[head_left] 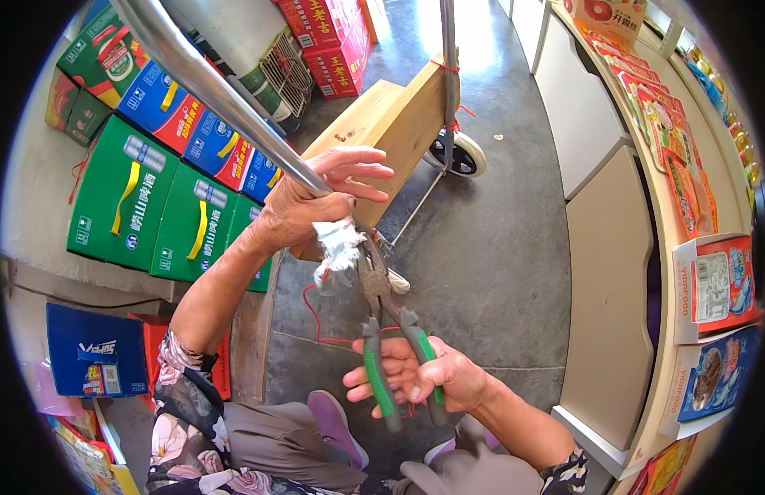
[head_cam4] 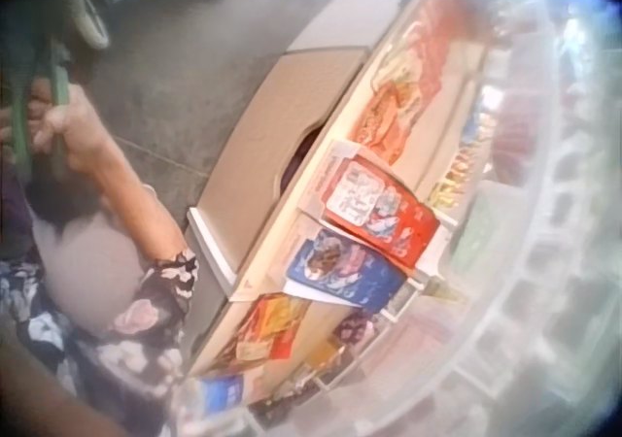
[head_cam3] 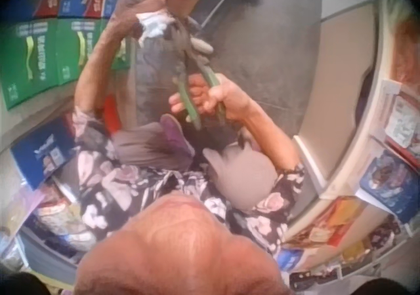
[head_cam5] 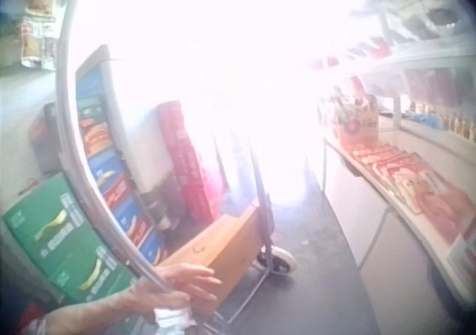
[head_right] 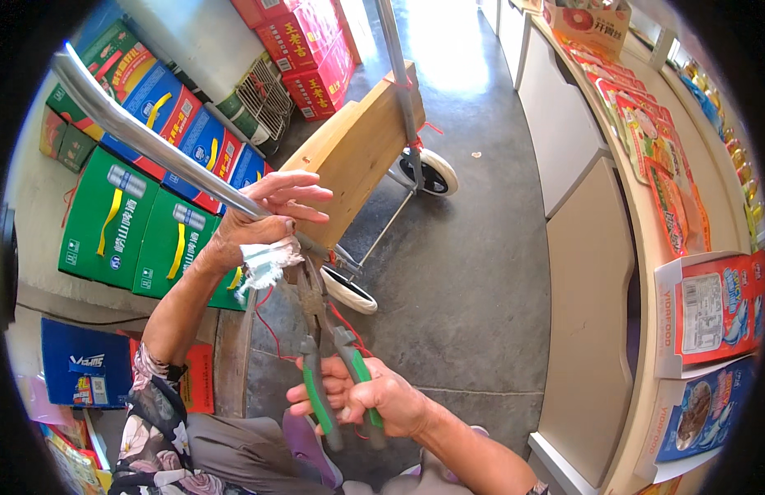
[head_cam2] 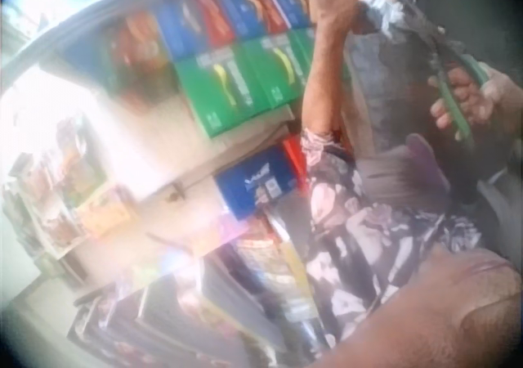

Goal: The person assembles a small wooden cart by attaching a wooden board to metal poles using red string. They use pliers to tighten the string and secure the board to the frame, then test the connection by lifting and adjusting the cart.

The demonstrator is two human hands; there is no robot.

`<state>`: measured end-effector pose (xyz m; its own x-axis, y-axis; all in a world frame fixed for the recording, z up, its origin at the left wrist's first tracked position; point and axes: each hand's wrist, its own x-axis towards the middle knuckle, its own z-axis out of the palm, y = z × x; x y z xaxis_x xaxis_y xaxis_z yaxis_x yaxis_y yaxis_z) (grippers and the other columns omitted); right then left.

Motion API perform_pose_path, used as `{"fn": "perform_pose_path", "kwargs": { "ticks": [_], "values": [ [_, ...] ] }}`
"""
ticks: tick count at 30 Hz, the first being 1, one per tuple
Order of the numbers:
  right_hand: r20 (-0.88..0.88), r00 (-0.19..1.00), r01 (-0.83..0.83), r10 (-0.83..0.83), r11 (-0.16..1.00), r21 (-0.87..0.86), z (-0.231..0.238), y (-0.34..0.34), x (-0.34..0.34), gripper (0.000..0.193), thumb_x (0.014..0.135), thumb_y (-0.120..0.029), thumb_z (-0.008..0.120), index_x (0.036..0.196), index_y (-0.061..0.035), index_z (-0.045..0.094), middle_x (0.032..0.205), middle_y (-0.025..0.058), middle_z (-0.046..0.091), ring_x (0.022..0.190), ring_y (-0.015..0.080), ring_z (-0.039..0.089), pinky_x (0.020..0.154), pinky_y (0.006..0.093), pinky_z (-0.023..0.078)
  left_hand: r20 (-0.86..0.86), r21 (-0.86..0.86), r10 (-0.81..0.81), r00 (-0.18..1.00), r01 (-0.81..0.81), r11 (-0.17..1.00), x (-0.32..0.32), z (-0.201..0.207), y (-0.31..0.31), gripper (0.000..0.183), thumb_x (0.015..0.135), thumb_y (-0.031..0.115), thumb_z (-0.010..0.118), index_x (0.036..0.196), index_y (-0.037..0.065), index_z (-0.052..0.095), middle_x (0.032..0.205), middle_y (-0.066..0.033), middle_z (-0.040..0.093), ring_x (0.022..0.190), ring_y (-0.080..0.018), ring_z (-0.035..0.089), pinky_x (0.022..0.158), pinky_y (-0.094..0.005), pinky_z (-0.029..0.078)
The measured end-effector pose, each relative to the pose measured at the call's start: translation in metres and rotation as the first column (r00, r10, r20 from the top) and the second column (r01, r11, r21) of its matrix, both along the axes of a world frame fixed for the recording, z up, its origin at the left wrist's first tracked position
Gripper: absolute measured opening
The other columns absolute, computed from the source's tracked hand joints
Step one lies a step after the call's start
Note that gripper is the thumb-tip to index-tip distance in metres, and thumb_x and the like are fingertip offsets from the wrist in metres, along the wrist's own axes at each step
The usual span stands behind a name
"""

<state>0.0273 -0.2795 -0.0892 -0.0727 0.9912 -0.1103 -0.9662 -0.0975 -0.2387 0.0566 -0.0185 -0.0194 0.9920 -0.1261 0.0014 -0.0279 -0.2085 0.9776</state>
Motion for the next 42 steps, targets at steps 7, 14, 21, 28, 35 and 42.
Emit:
{"fn": "perform_pose_path", "kwargs": {
  "ticks": [7,14,21,28,35,42],
  "values": [
    [0.186,0.98,0.085,-0.071,0.994,-0.071,-0.013,-0.027,0.001,0.083,0.055,0.0,0.049,0.137,0.0063,0.033,0.123,0.0292,0.052,0.111,0.0409,0.056,0.089,0.048,0.05,0.166,0.263,0.194,0.967,-0.233,0.936,-0.025,-0.002,-0.003,0.037,0.087,0.001,0.061,0.123,-0.001,0.052,0.117,-0.0106,0.06,0.108,-0.0168,0.057,0.093,-0.0309,0.047],
    [0.305,0.936,0.272,-0.176,0.911,-0.309,-0.053,-0.061,-0.028,0.07,0.059,0.002,0.049,0.128,0.0075,0.043,0.101,0.0221,0.061,0.087,0.0298,0.064,0.074,0.0415,0.056,0.395,0.38,0.273,0.877,-0.427,0.82,-0.045,-0.009,-0.006,0.034,0.087,0.013,0.063,0.118,-0.001,0.057,0.113,-0.0106,0.061,0.11,-0.0199,0.055,0.097,-0.0358,0.042],
    [0.641,0.766,0.576,0.04,0.399,-0.713,-0.106,-0.075,-0.028,0.034,0.065,0.001,0.05,0.098,0.0079,0.056,0.091,0.0243,0.065,0.079,0.0321,0.067,0.066,0.0425,0.055,0.586,0.311,0.377,0.718,-0.628,0.713,-0.063,-0.021,-0.024,0.041,0.078,0.018,0.073,0.112,0.004,0.055,0.121,-0.0184,0.053,0.119,-0.0321,0.047,0.099,-0.0393,0.037],
    [0.791,0.213,0.826,0.573,0.327,-0.46,-0.181,-0.095,-0.032,0.021,0.058,-0.011,0.058,0.068,0.0068,0.055,0.061,0.023,0.059,0.06,0.0353,0.061,0.059,0.0432,0.048,0.686,0.573,0.191,0.702,-0.683,0.453,-0.069,-0.033,-0.012,0.017,0.074,0.007,0.072,0.089,0.007,0.064,0.111,-0.0128,0.057,0.112,-0.0341,0.049,0.094,-0.0435,0.036],
    [0.751,0.295,0.692,0.59,0.41,-0.594,-0.178,-0.091,-0.04,0.026,0.065,-0.012,0.048,0.079,0.0088,0.054,0.08,0.0352,0.057,0.083,0.0533,0.055,0.074,0.0532,0.044,0.68,0.585,0.182,0.711,-0.675,0.451,-0.063,-0.028,-0.023,0.015,0.081,0.017,0.067,0.091,0.006,0.066,0.115,-0.0137,0.056,0.116,-0.0339,0.046,0.096,-0.0447,0.032],
    [0.721,0.362,0.671,0.591,0.372,-0.641,-0.175,-0.089,-0.043,0.031,0.065,-0.012,0.048,0.089,0.007,0.055,0.082,0.0325,0.059,0.084,0.0489,0.057,0.075,0.049,0.045,0.709,0.418,0.223,0.669,-0.653,0.632,-0.063,-0.022,-0.022,0.01,0.085,0.01,0.064,0.087,0.001,0.062,0.118,-0.0136,0.054,0.113,-0.0292,0.048,0.096,-0.0391,0.035]
  ]
}}
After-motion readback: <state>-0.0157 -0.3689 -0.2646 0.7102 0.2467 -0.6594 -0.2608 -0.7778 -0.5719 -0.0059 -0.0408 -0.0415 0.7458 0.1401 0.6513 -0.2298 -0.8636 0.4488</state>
